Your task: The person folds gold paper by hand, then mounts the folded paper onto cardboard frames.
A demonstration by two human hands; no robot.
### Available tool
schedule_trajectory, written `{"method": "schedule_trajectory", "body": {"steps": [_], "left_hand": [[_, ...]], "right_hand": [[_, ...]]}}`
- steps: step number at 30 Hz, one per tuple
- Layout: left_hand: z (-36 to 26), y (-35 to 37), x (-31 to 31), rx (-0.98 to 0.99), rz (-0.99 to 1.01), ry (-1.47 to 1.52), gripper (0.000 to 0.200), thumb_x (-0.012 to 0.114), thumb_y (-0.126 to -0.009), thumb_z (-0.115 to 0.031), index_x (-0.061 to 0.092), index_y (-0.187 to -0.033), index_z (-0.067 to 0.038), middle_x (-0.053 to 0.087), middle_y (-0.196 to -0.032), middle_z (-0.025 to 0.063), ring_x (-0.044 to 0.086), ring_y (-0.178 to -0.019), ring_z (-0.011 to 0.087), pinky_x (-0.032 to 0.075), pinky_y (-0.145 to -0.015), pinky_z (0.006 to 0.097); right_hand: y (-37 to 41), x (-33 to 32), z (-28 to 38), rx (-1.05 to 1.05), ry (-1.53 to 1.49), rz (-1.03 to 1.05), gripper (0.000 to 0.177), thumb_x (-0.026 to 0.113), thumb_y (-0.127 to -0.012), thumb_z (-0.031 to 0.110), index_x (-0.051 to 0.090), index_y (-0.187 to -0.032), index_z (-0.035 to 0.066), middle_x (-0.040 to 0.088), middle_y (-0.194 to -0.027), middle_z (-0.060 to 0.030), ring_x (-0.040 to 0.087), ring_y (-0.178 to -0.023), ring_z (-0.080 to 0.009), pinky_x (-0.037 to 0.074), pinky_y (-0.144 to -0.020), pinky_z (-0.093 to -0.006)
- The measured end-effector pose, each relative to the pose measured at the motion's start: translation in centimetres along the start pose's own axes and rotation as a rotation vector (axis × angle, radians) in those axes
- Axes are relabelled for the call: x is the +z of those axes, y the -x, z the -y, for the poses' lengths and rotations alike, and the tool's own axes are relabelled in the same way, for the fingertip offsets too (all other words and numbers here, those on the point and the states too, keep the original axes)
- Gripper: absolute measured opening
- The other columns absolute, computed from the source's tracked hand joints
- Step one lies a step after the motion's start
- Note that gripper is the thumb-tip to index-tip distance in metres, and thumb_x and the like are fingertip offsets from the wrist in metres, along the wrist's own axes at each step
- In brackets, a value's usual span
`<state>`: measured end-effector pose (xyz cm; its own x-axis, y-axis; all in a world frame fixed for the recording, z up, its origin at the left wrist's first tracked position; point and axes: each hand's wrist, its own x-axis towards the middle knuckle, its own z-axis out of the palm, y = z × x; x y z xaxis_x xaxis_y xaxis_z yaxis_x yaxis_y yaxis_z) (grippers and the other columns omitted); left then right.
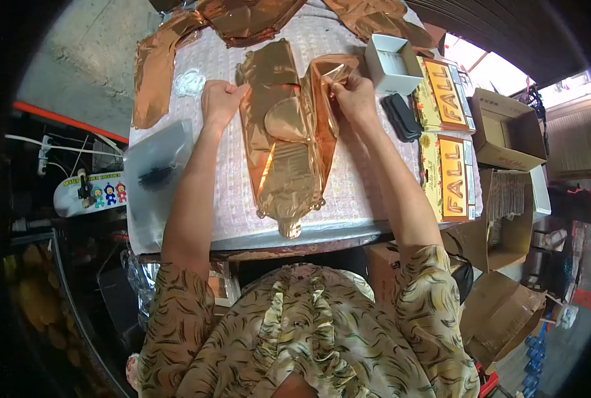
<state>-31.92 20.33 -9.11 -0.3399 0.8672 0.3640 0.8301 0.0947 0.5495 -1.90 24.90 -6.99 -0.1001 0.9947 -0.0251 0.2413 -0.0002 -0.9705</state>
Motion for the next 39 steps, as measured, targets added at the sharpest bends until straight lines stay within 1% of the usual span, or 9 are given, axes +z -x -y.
{"method": "schedule_trajectory", "body": {"steps": [4, 5, 8, 9, 11, 14, 22, 31, 39], "left_hand": [[0.3, 0.7, -1.6, 0.077, -0.042, 0.091, 0.038, 0.081, -0.083, -0.036, 0.075, -0.088, 0.001, 0.071, -0.099, 0.0202, 0.068, -0.096, 0.0358, 0.053, -0.088, 0.0438], [0.6, 0.9, -2.0, 0.187, -0.114, 0.181, 0.036, 0.08, -0.085, -0.034, 0.076, -0.096, 0.0, 0.07, -0.104, 0.0201, 0.066, -0.1, 0.0367, 0.053, -0.091, 0.0451], [-0.6, 3.6, -4.5, 0.352, 0.064, 0.249, 0.033, 0.069, -0.096, -0.025, 0.071, -0.119, -0.001, 0.066, -0.127, 0.0195, 0.066, -0.114, 0.0352, 0.053, -0.095, 0.04], [-0.8, 4.1, -4.9, 0.474, 0.165, 0.326, 0.032, 0.066, -0.098, -0.021, 0.07, -0.123, -0.001, 0.064, -0.133, 0.0181, 0.066, -0.119, 0.0333, 0.054, -0.096, 0.0367], [-1.0, 5.5, -5.0, 0.485, 0.326, 0.21, 0.038, 0.057, -0.104, -0.02, 0.061, -0.139, -0.007, 0.054, -0.151, 0.0136, 0.055, -0.136, 0.029, 0.045, -0.108, 0.0432], [-2.2, 7.5, -4.9, 0.479, 0.433, -0.099, 0.053, 0.045, -0.109, -0.034, 0.039, -0.158, -0.014, 0.037, -0.165, 0.0033, 0.029, -0.154, 0.0209, 0.012, -0.121, 0.0599], [-1.5, 8.3, -3.9, 0.559, 0.407, -0.237, 0.06, 0.038, -0.109, -0.044, 0.036, -0.159, -0.011, 0.031, -0.167, 0.0065, 0.027, -0.154, 0.0247, 0.016, -0.119, 0.0614], [-2.0, 8.2, -4.6, 0.537, 0.443, -0.267, 0.058, 0.042, -0.108, -0.038, 0.034, -0.159, -0.013, 0.027, -0.169, 0.0039, 0.026, -0.155, 0.0231, 0.013, -0.121, 0.0586], [-4.1, 4.5, -2.2, 0.527, 0.267, -0.065, 0.023, 0.058, -0.095, -0.016, 0.07, -0.114, -0.008, 0.065, -0.116, 0.0032, 0.057, -0.116, 0.0246, 0.039, -0.099, 0.0451]], "right_hand": [[1.7, -1.8, 1.4, -0.238, 0.621, -0.094, 0.039, 0.074, -0.094, 0.037, 0.073, -0.092, -0.002, 0.07, -0.073, -0.0179, 0.067, -0.063, -0.0244, 0.051, -0.061, -0.04], [3.1, -2.2, 2.2, -0.32, 0.851, -0.104, 0.041, 0.07, -0.095, 0.039, 0.071, -0.105, -0.001, 0.068, -0.073, -0.0244, 0.069, -0.068, -0.0385, 0.053, -0.066, -0.0492], [7.4, -0.8, 5.0, -0.185, 1.19, -0.106, 0.035, 0.068, -0.095, 0.026, 0.065, -0.12, 0.001, 0.073, -0.09, -0.0224, 0.07, -0.081, -0.0415, 0.055, -0.073, -0.0498], [8.1, -0.3, 4.2, -0.507, 1.081, -0.097, 0.038, 0.067, -0.094, 0.02, 0.062, -0.128, 0.005, 0.071, -0.105, -0.0216, 0.069, -0.095, -0.0392, 0.054, -0.084, -0.0489], [10.2, 0.9, 4.7, -0.919, 0.975, 0.13, 0.048, 0.065, -0.091, 0.007, 0.059, -0.139, 0.011, 0.058, -0.144, -0.0166, 0.055, -0.131, -0.0337, 0.041, -0.113, -0.0477], [13.1, 4.0, 3.7, -0.971, 0.95, 0.462, 0.055, 0.058, -0.101, 0.033, 0.048, -0.152, 0.017, 0.045, -0.159, -0.0073, 0.036, -0.149, -0.0297, 0.019, -0.125, -0.0547], [15.0, 4.2, 1.3, -0.97, 1.048, 0.742, 0.062, 0.048, -0.102, 0.045, 0.036, -0.16, 0.026, 0.027, -0.169, -0.0016, 0.022, -0.156, -0.026, 0.006, -0.128, -0.0568], [15.7, 4.1, 1.4, -0.968, 0.98, 0.804, 0.054, 0.043, -0.105, 0.047, 0.041, -0.157, 0.033, 0.027, -0.169, -0.0017, 0.02, -0.157, -0.0267, 0.001, -0.127, -0.0571], [15.5, 4.1, 1.1, -0.978, 0.968, 0.803, 0.055, 0.04, -0.106, 0.049, 0.038, -0.159, 0.032, 0.028, -0.168, -0.0035, 0.02, -0.157, -0.027, 0.002, -0.128, -0.0559]]}}
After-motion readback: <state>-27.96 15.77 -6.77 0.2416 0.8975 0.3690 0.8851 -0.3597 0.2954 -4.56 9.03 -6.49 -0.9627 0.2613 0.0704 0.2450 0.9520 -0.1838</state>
